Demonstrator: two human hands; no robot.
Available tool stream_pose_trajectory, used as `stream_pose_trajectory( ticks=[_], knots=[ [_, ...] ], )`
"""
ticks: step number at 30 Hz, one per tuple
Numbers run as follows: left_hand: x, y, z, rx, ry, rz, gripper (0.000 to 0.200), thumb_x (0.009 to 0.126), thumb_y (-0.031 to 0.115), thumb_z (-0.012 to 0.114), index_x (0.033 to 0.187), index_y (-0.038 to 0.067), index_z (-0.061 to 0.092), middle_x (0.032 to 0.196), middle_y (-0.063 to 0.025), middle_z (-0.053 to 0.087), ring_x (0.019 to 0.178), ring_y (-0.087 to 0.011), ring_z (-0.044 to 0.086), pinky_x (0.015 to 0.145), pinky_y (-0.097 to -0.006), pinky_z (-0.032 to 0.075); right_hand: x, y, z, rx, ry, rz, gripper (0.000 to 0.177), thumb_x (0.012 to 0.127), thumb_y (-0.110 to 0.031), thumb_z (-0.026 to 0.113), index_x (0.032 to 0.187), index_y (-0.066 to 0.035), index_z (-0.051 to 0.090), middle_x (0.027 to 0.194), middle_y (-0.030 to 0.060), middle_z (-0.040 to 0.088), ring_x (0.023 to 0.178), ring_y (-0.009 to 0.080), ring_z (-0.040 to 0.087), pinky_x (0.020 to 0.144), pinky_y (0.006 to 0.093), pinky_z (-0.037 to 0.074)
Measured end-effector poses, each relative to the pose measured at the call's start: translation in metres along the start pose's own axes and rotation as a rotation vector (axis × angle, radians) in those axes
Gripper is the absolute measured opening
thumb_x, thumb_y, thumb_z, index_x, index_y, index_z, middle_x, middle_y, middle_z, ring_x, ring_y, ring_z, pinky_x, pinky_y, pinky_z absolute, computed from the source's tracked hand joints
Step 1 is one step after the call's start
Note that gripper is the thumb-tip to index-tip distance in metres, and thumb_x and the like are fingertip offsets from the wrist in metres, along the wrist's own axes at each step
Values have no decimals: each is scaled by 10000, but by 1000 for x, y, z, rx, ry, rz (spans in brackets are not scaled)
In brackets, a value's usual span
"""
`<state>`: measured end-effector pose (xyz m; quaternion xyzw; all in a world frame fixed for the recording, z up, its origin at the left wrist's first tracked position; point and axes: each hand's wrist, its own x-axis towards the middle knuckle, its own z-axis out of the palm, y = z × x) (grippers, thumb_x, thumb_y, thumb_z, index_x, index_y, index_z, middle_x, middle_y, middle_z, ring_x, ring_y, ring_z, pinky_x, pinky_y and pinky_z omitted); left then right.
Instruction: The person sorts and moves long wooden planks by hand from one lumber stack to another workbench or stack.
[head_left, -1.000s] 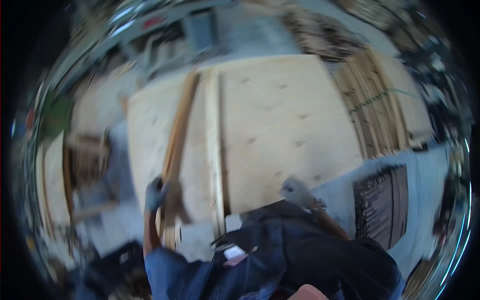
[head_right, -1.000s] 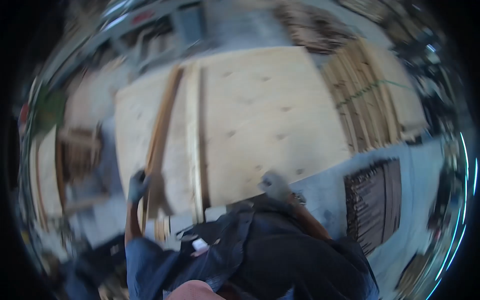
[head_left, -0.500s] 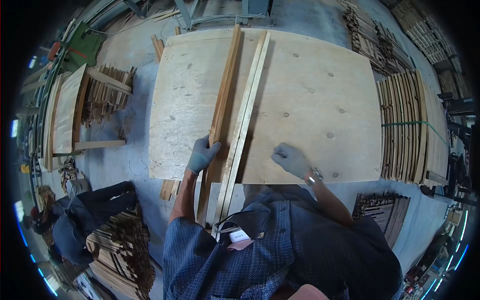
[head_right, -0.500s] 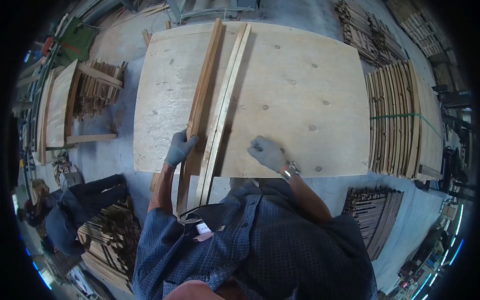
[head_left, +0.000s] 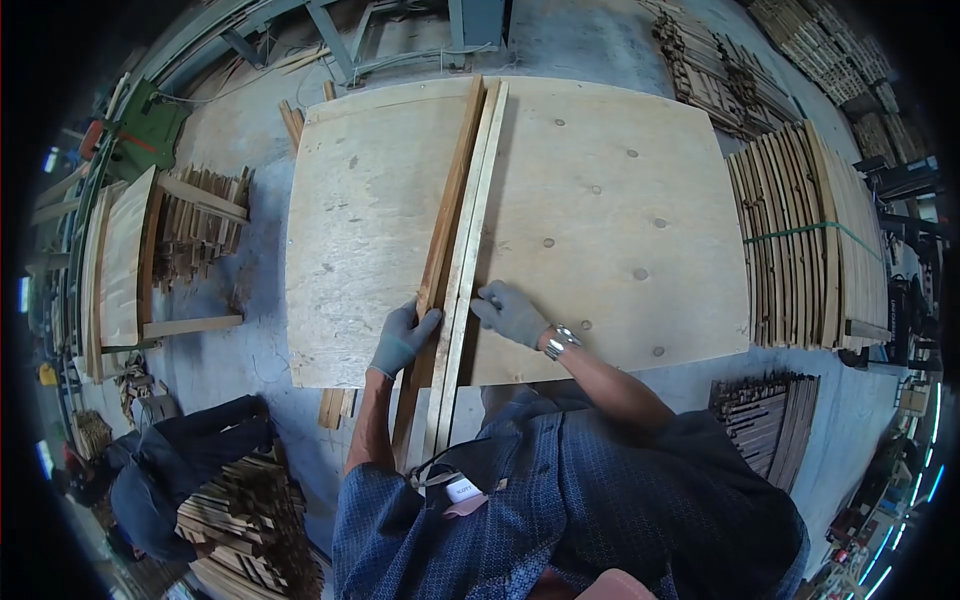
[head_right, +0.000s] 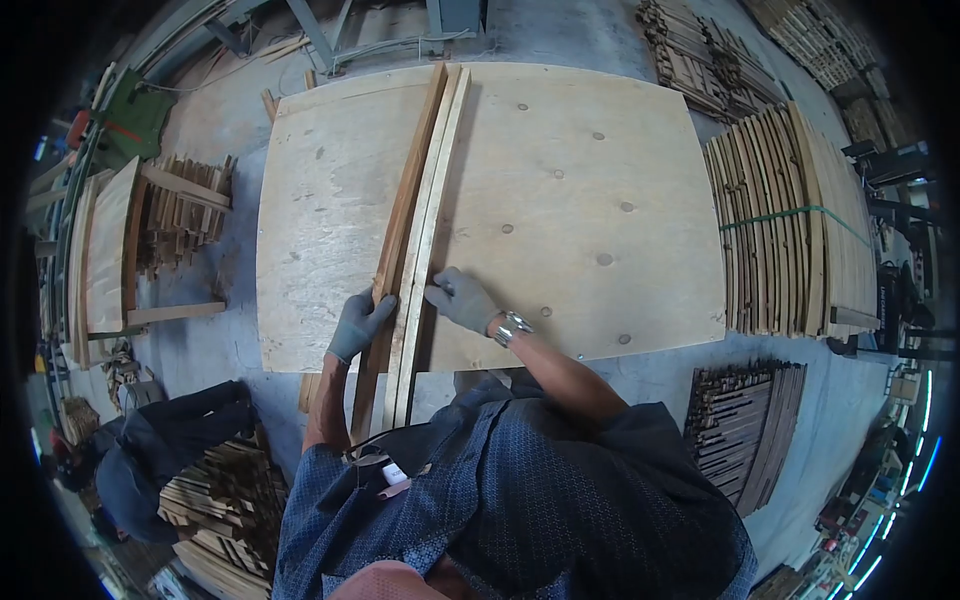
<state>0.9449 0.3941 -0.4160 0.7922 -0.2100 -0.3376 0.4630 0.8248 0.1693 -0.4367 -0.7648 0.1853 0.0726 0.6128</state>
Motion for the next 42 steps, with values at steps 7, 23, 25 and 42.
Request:
stream_pose_trajectory(
  ticks=[7,23,25,42],
  knots=[
    [-11,13,5,251,-49,102,541,966,480,629,1182,-14,663,1050,-278,686,979,-437,669,870,-464,511,24,10,19,-34,69,86,425,1025,-423,610,1052,-3,553,769,105,651,591,159,653,524,305,524],
    [-24,34,74,541,460,-210,689,784,484,776,1235,52,484,1058,-200,674,1018,-393,640,809,-502,540,51,0,21,-280,21,29,457,958,-461,650,984,-13,563,806,191,685,756,361,671,696,456,527],
    [-22,33,64,546,476,-239,699,790,475,776,1254,40,486,1044,-202,677,1004,-391,647,799,-508,546,55,-2,29,-223,-20,-26,458,956,-454,662,1025,-10,571,823,179,694,763,330,680,696,438,533],
    [4,-34,-63,485,813,-248,657,732,510,775,1170,52,604,1092,-184,687,991,-365,687,861,-491,535,-30,-17,-5,-73,-190,224,310,999,-236,636,1176,12,578,1022,120,699,817,170,708,682,280,574]
  ],
)
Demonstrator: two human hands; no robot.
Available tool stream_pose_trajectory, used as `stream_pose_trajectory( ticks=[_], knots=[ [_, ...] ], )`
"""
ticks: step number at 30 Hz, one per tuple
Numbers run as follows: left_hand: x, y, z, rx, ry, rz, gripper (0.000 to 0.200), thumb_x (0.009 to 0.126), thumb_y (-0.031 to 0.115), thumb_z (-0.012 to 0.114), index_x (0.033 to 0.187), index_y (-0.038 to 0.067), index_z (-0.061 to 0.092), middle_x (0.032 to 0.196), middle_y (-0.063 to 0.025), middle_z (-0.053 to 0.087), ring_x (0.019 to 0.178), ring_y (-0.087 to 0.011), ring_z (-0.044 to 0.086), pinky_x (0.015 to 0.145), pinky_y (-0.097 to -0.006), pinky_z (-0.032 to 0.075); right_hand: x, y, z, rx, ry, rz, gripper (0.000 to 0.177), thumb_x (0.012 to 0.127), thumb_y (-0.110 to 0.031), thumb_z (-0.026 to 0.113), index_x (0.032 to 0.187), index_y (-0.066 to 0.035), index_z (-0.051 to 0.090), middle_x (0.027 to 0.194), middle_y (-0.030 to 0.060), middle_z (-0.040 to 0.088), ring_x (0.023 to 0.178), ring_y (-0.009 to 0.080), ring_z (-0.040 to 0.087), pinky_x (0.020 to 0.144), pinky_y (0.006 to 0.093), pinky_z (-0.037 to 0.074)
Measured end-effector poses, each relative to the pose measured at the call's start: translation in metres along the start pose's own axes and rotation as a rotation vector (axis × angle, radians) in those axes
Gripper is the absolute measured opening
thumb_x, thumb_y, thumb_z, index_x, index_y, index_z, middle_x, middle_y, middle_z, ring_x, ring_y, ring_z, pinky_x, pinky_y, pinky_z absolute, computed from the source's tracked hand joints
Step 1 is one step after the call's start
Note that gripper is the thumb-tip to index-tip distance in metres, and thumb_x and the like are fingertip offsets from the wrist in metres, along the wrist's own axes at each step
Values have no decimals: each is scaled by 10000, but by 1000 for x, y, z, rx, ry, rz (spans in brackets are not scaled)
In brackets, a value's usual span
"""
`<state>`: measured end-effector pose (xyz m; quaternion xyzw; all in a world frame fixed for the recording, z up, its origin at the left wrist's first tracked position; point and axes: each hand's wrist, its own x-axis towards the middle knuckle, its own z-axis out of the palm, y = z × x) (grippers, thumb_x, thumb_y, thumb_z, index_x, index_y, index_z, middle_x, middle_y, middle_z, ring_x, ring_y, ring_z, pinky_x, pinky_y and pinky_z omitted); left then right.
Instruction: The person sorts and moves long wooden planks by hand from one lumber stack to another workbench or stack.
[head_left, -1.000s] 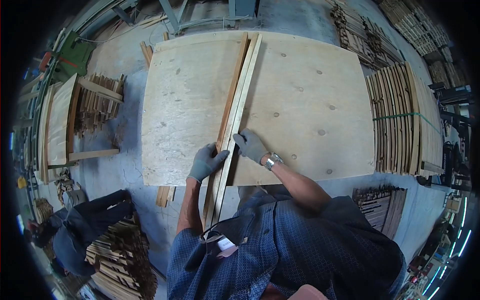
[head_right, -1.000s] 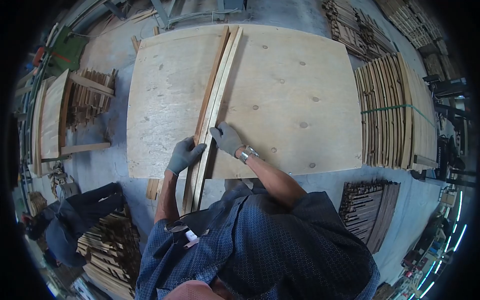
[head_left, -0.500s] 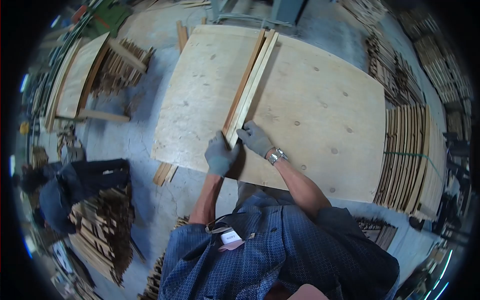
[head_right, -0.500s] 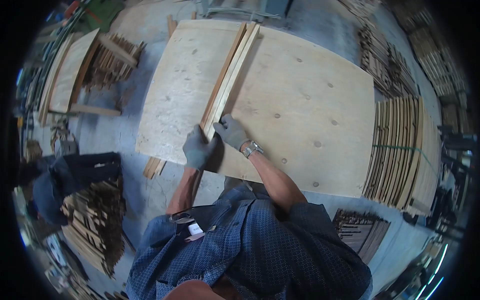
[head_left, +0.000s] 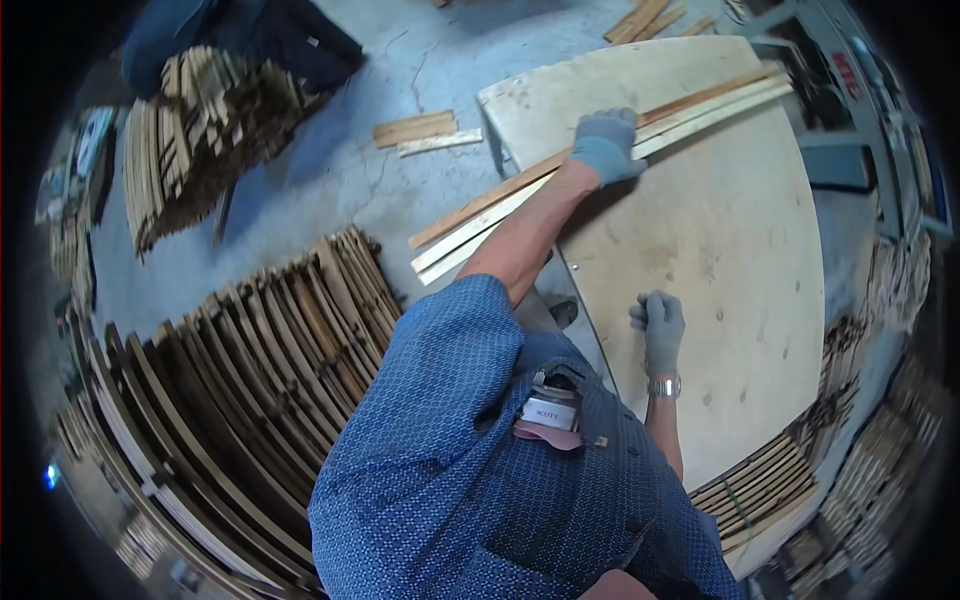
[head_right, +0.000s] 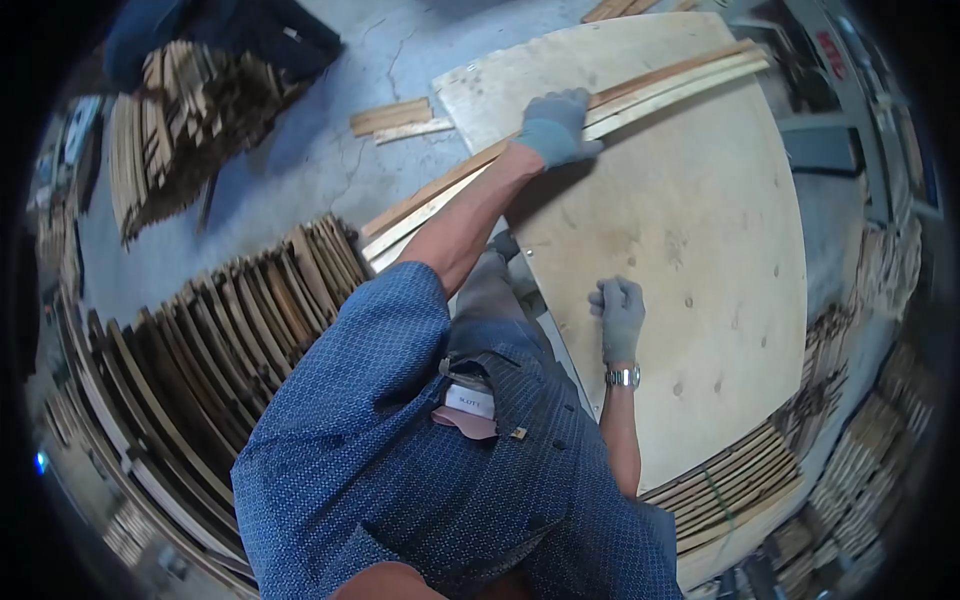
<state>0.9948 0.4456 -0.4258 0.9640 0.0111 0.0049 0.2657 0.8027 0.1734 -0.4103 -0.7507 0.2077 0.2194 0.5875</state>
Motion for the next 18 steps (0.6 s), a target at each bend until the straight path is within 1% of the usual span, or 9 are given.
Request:
stream_pose_trajectory(
  ticks=[4,9,11,12,13,14,15,16,18],
  knots=[
    [-19,-2,-13,-6,-38,-46,721,732,567,787,1189,42,601,1164,-167,645,1031,-345,666,879,-478,513,-16,3,1,-80,-48,53,293,1011,-226,617,1178,12,579,1013,120,700,824,178,710,684,285,576],
    [-59,-12,-40,-95,61,-53,741,759,613,745,1169,6,630,1119,-204,663,1026,-375,662,888,-495,506,-15,-10,13,-155,-51,3,282,1015,-229,614,1165,8,577,986,110,696,818,167,700,689,285,559],
    [-82,-30,-63,-184,24,-93,743,759,638,729,1125,-5,664,1104,-212,678,1042,-383,654,922,-497,493,-13,-11,17,-181,-82,-43,263,1010,-228,621,1152,-9,583,953,98,692,805,154,690,686,284,547],
    [-93,-55,-65,-262,-1,-105,764,775,665,705,1116,-18,684,1160,-258,679,1076,-436,647,964,-501,493,-11,-12,17,-188,-76,-72,254,1007,-228,624,1145,-18,587,936,92,691,798,148,685,685,283,541],
    [-109,-75,-74,-296,24,-178,828,781,696,690,1206,-15,685,1233,-264,672,1127,-446,644,997,-484,490,-9,-12,18,-208,-99,-81,246,1002,-230,631,1135,-27,592,912,85,689,795,143,681,681,284,536],
    [-128,-90,-95,-337,-78,-266,887,787,718,679,1296,-9,664,1271,-259,673,1172,-421,645,1023,-464,487,-10,-12,17,-225,-101,-98,237,996,-232,638,1125,-37,597,888,78,688,791,138,677,677,286,530],
    [-134,-108,-119,-332,-290,-246,938,786,746,662,1362,7,630,1251,-248,690,1192,-393,650,1055,-444,469,-10,-7,14,-186,-97,-120,242,992,-238,642,1119,-36,600,867,76,685,780,137,676,672,287,528],
    [-140,-126,-119,-421,-296,-208,812,834,672,686,1314,18,670,1198,-212,719,1113,-316,689,1028,-402,490,-7,-4,16,-143,-91,-150,248,988,-245,647,1114,-36,603,846,75,682,770,136,674,668,289,525],
    [-159,-176,-111,-590,-642,-278,466,953,403,700,1180,-2,728,989,-66,721,895,-107,617,809,-309,514,-5,1,19,-190,-51,-149,282,990,-261,650,1116,-14,597,850,81,690,755,139,681,664,293,528]
  ],
)
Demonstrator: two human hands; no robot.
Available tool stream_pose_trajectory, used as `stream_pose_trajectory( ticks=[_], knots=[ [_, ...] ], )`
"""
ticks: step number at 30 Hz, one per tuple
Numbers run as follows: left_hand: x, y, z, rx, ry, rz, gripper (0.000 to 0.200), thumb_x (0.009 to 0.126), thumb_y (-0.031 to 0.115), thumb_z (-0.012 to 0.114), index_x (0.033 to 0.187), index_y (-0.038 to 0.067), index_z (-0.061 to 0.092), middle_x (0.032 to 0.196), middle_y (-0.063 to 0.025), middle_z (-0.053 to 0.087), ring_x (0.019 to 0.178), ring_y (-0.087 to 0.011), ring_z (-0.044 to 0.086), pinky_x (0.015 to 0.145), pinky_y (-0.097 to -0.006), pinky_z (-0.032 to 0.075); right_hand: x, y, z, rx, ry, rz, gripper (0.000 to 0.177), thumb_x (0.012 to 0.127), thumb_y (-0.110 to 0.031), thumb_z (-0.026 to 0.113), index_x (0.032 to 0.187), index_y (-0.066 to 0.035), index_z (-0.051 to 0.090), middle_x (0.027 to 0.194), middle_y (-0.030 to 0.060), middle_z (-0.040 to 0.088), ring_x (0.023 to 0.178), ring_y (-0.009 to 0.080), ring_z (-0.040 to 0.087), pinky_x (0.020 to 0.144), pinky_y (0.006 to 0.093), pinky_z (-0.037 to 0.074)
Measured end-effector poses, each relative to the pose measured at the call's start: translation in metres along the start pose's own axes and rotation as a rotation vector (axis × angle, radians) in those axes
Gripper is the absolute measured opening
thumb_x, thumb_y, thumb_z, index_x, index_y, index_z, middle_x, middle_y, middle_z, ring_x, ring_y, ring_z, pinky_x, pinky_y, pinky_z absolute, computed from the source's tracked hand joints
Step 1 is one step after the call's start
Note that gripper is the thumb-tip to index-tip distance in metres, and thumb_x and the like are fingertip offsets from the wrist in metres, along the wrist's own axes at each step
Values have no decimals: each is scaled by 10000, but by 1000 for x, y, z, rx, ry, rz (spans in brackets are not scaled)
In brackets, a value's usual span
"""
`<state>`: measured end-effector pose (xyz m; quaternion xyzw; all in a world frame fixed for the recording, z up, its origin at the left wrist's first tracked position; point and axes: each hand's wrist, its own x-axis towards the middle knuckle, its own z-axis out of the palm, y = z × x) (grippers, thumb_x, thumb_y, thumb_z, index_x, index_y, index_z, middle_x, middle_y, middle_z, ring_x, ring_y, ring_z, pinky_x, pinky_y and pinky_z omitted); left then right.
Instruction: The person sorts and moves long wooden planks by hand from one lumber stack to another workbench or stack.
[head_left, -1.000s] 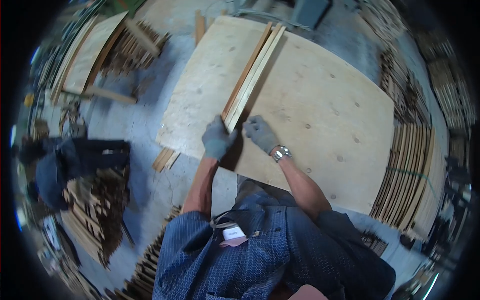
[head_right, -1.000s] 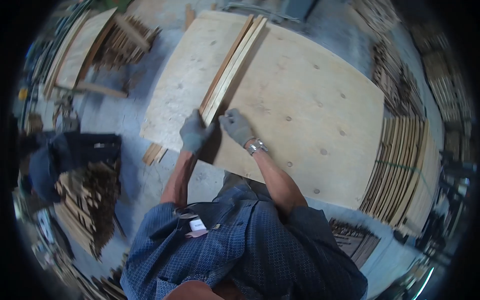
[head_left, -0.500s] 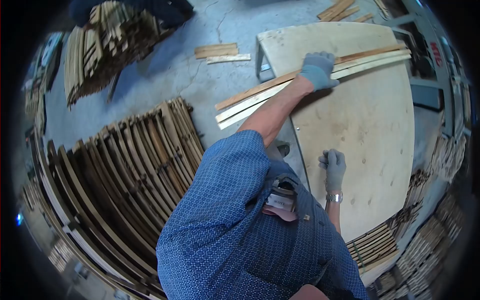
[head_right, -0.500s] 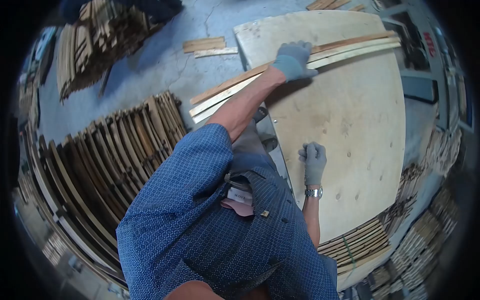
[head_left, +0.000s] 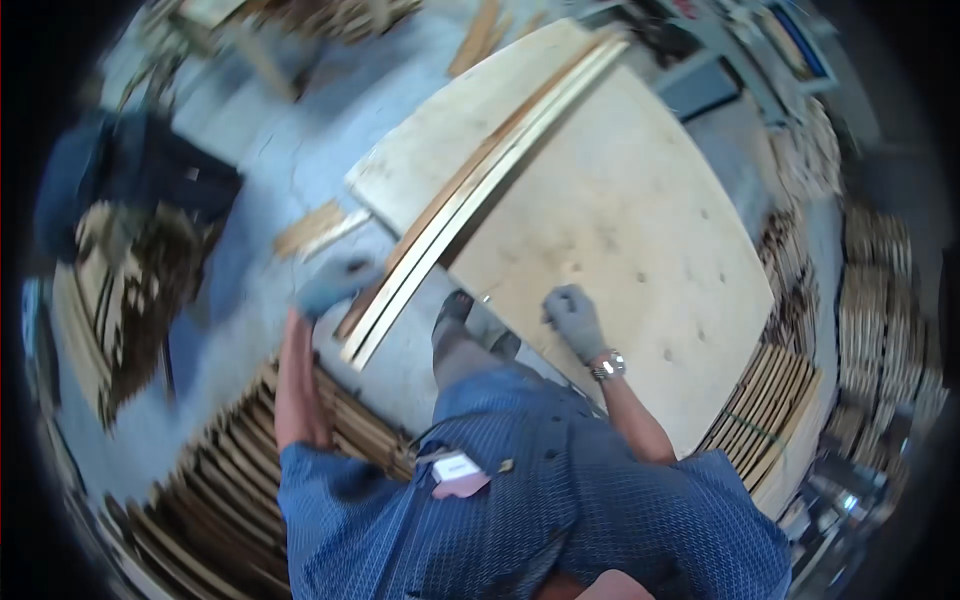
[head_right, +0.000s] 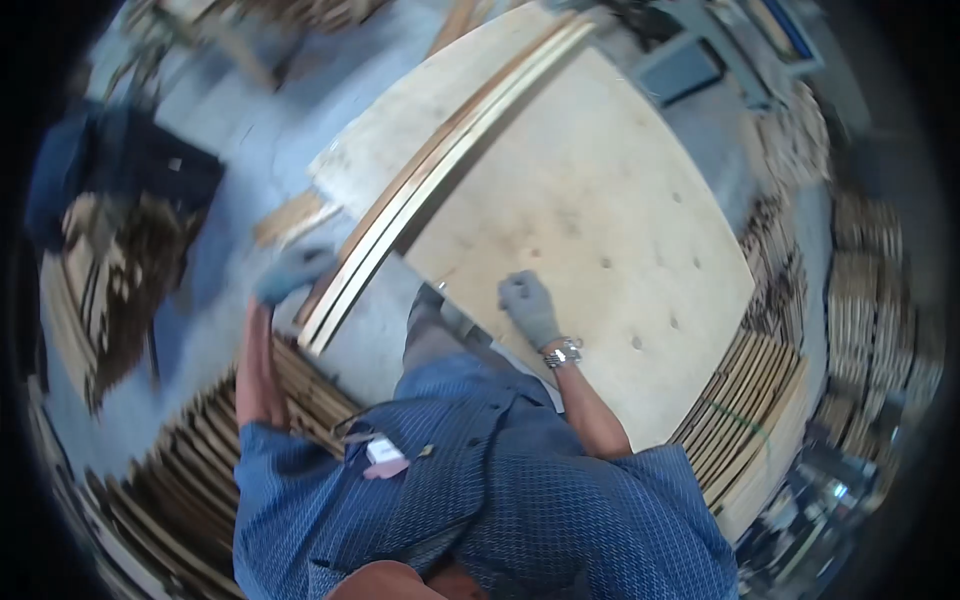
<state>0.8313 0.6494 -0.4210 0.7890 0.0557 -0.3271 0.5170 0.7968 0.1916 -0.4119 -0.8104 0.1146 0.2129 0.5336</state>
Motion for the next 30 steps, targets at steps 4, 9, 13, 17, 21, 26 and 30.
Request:
stream_pose_trajectory(
  ticks=[4,9,13,17,21,26,30],
  knots=[
    [-24,8,4,-90,13,18,393,948,329,699,1104,-30,735,868,-28,693,803,-106,611,747,-290,499,7,-9,9,77,-16,38,323,980,-287,668,1124,-7,595,883,89,708,759,150,694,682,305,540],
    [-59,45,-33,-305,63,-4,375,990,316,648,1090,-40,708,871,-86,712,706,-149,685,656,-302,571,20,-63,22,-263,118,-299,399,949,-347,687,1168,-29,587,951,140,732,802,283,724,754,384,576],
    [-98,86,-56,-455,-18,-21,405,1003,310,617,1103,-80,664,869,-165,722,687,-210,715,571,-327,599,64,-148,44,-540,283,-822,613,862,-342,771,1372,-102,529,1309,153,617,1199,345,597,994,417,508],
    [-129,106,-62,-550,-66,-4,539,948,365,655,1181,-120,619,859,-219,718,660,-264,728,563,-361,609,102,-224,67,-852,223,-1169,732,782,-287,797,1432,-126,501,1484,167,457,1379,357,439,1091,435,436],
    [-159,128,-50,-750,-17,21,575,945,398,679,1129,-143,621,801,-229,707,591,-284,700,498,-366,568,117,-249,79,-975,202,-1327,698,758,-277,804,1380,-120,532,1383,153,534,1302,355,503,1059,439,453],
    [-162,105,-34,-890,427,396,538,1044,444,447,1042,-59,639,773,-188,694,523,-221,614,443,-336,475,136,-298,79,-778,119,-1512,613,706,-316,840,1220,-111,578,1124,100,613,1078,322,590,927,443,494],
    [-137,150,-55,-717,88,918,889,1003,678,437,1383,-122,515,1211,-180,695,997,-186,659,647,-296,521,120,-382,61,-599,348,-1533,604,655,-387,879,1124,-116,613,1025,116,640,970,326,626,829,444,527]
  ],
)
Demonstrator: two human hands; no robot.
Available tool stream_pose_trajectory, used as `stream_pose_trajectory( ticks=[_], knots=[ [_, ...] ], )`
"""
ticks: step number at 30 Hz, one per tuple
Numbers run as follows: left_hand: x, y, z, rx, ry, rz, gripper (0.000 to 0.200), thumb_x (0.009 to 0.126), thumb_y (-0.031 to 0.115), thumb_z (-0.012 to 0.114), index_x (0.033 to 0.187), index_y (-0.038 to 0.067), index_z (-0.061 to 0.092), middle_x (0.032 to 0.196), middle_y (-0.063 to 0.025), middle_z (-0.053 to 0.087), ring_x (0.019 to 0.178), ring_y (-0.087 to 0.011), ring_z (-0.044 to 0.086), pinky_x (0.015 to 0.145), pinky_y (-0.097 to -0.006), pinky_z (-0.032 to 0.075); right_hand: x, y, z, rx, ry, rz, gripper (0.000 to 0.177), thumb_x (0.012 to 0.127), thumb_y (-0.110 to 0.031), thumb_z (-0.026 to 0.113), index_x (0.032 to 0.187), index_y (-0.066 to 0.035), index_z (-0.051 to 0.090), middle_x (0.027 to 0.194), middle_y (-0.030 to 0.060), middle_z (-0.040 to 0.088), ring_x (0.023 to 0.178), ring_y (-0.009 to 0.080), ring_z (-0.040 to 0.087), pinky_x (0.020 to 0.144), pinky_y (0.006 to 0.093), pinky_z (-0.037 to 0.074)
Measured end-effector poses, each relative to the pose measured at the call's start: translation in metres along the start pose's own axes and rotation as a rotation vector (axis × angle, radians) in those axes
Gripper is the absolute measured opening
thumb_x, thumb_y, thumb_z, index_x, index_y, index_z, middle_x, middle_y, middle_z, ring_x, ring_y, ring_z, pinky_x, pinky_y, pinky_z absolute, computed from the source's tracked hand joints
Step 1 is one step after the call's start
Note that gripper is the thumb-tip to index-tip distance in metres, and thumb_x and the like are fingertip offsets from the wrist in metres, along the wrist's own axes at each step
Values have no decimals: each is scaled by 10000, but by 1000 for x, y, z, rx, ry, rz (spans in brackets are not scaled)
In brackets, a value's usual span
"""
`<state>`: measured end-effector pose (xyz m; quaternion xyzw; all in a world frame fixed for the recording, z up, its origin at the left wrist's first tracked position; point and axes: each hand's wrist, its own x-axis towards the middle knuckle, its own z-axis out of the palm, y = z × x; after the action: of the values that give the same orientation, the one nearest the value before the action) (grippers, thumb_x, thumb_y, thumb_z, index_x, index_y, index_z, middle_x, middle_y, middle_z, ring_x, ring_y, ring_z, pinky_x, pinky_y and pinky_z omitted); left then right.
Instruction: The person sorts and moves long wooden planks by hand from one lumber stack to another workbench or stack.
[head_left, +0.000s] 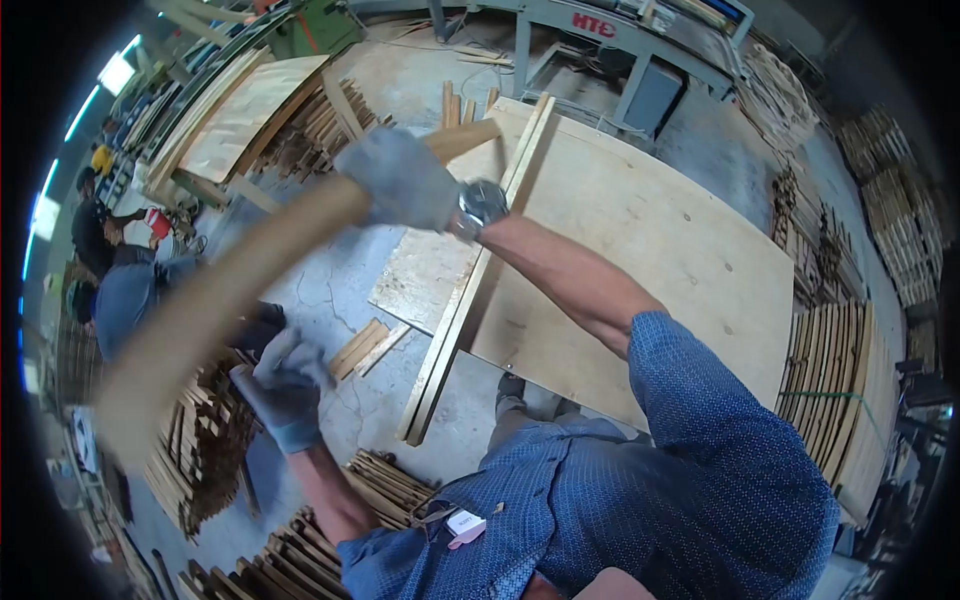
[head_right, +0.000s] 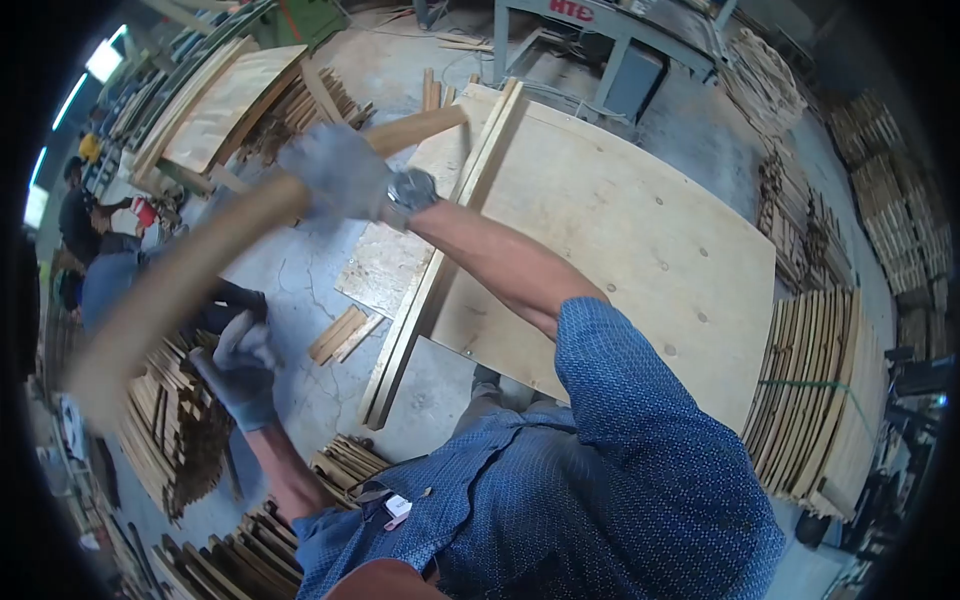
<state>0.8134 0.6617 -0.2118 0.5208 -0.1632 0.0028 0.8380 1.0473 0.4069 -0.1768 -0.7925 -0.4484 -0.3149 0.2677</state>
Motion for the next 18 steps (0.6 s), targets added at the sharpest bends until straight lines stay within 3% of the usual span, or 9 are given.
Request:
stream_pose_trajectory(
  ticks=[2,5,6,7,8,9,11,14,18],
  knots=[
    [28,-19,26,247,318,-85,776,1034,563,490,1415,-113,502,1208,-199,697,1054,-214,671,778,-304,552,38,-4,-35,27,221,124,584,668,-441,896,1076,-107,643,963,126,671,894,335,660,793,440,549],
    [74,-42,63,767,327,62,620,961,253,676,1453,-77,494,1292,-201,663,1136,-262,659,972,-361,528,77,0,-97,76,512,224,623,706,-550,870,994,-28,691,897,168,700,781,307,692,703,395,569],
    [84,-49,70,962,290,197,663,896,173,760,1451,-79,498,1315,-207,650,1157,-304,655,1013,-382,518,73,3,-125,214,201,421,533,750,-465,891,990,-23,717,905,141,717,768,243,712,702,344,576],
    [94,-50,75,1161,282,252,805,808,229,854,1456,-69,479,1396,-220,582,1266,-340,584,1046,-416,489,70,-19,-158,548,611,537,550,794,-396,885,975,35,595,840,85,672,726,140,626,647,294,540],
    [103,-48,82,1336,260,342,819,793,238,864,1451,-61,477,1403,-229,566,1281,-352,566,1059,-428,474,60,-10,-169,638,644,570,475,852,-327,835,1020,52,603,822,61,666,658,100,629,560,246,534],
    [111,-46,89,1508,235,435,833,778,247,875,1446,-52,475,1410,-238,550,1297,-364,549,1072,-439,459,44,8,-171,709,698,565,362,887,-313,814,922,-14,614,746,0,616,596,75,583,494,210,486],
    [122,-51,91,1803,171,514,790,766,182,842,1423,-32,460,1419,-258,509,1286,-406,513,1070,-473,433,-5,55,-152,1002,818,464,489,833,-402,840,1083,-20,664,891,107,725,837,238,732,750,333,598],
    [109,-79,75,1851,-35,353,711,767,109,780,1392,-47,479,1386,-239,535,1208,-399,550,1011,-466,465,-77,71,-133,1240,969,863,516,887,-344,791,1189,18,581,1074,172,693,937,263,717,843,399,614],
    [78,-101,82,1903,-167,329,571,801,45,679,1344,-26,519,1285,-199,585,1132,-349,584,930,-438,489,-152,75,-94,1444,1094,1161,486,930,-249,722,1209,81,500,1001,206,679,900,328,723,826,430,631]
  ],
)
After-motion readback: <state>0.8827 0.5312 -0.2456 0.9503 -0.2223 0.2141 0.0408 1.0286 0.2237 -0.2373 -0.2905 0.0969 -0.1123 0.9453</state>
